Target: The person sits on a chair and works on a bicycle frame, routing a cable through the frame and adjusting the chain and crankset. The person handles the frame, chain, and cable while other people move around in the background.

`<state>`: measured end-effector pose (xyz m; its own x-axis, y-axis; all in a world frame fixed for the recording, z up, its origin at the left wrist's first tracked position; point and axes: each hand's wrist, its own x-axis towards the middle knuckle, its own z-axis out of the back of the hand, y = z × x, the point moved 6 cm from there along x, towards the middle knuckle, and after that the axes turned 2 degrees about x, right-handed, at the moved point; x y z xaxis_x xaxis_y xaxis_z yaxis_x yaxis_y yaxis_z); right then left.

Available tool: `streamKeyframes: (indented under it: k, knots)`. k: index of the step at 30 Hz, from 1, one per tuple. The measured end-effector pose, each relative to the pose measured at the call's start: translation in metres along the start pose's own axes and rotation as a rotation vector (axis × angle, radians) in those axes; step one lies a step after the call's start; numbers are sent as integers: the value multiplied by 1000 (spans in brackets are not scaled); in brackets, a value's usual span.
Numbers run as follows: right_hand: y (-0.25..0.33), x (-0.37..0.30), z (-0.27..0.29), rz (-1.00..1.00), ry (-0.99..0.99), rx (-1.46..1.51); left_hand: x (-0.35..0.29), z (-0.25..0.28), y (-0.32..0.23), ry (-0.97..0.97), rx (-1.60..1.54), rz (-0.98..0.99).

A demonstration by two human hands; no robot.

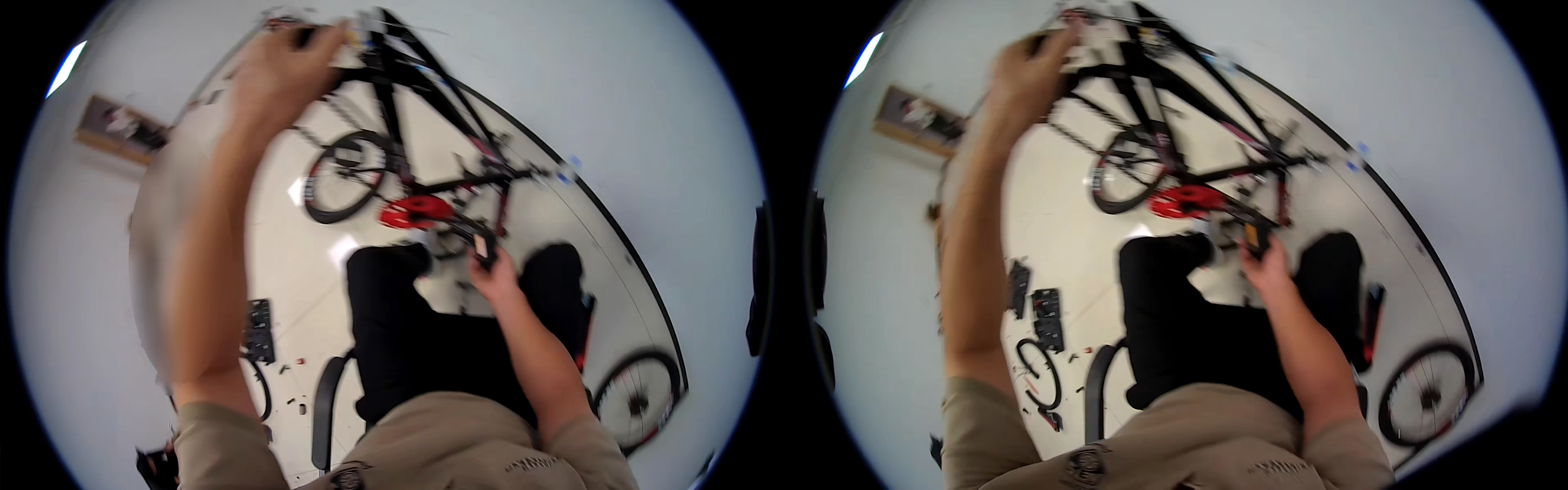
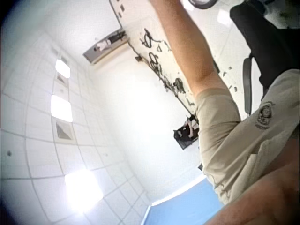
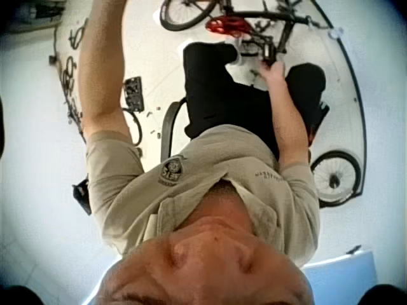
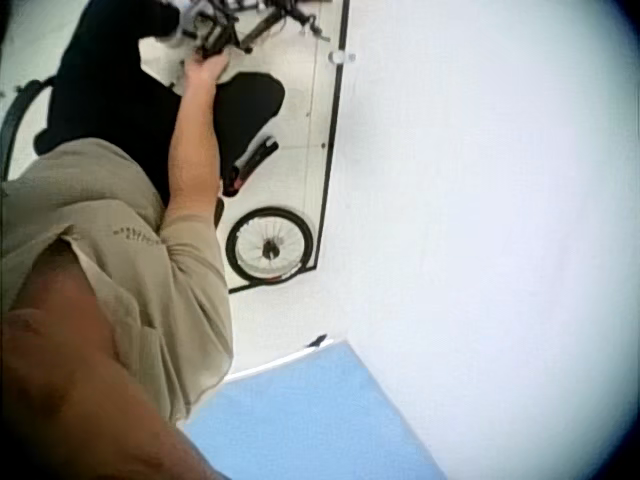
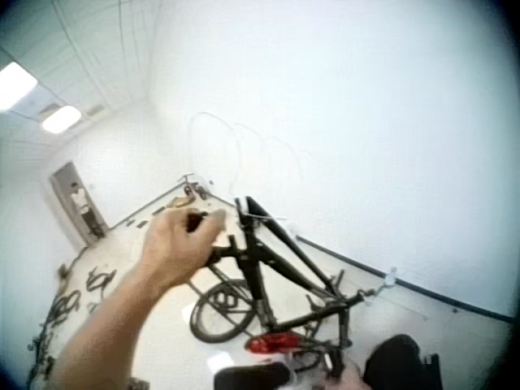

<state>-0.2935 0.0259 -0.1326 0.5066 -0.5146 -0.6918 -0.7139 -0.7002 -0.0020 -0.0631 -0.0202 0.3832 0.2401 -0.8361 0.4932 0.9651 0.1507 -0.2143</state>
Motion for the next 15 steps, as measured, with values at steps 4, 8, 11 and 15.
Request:
streamKeyframes:
  k: [4,8,11,15]
  knots:
    - [16,-49,-10,238,-282,-273,1,0,-25,-23,-71,-6]
    - [17,-80,-28,568,-428,-804,-5,-3,-14,42,-99,88]
    - [10,-73,-35,807,-352,-1163,-1,-8,1,-42,-68,31]
    - [5,-59,-25,1048,-268,-1325,3,1,-16,6,24,20]
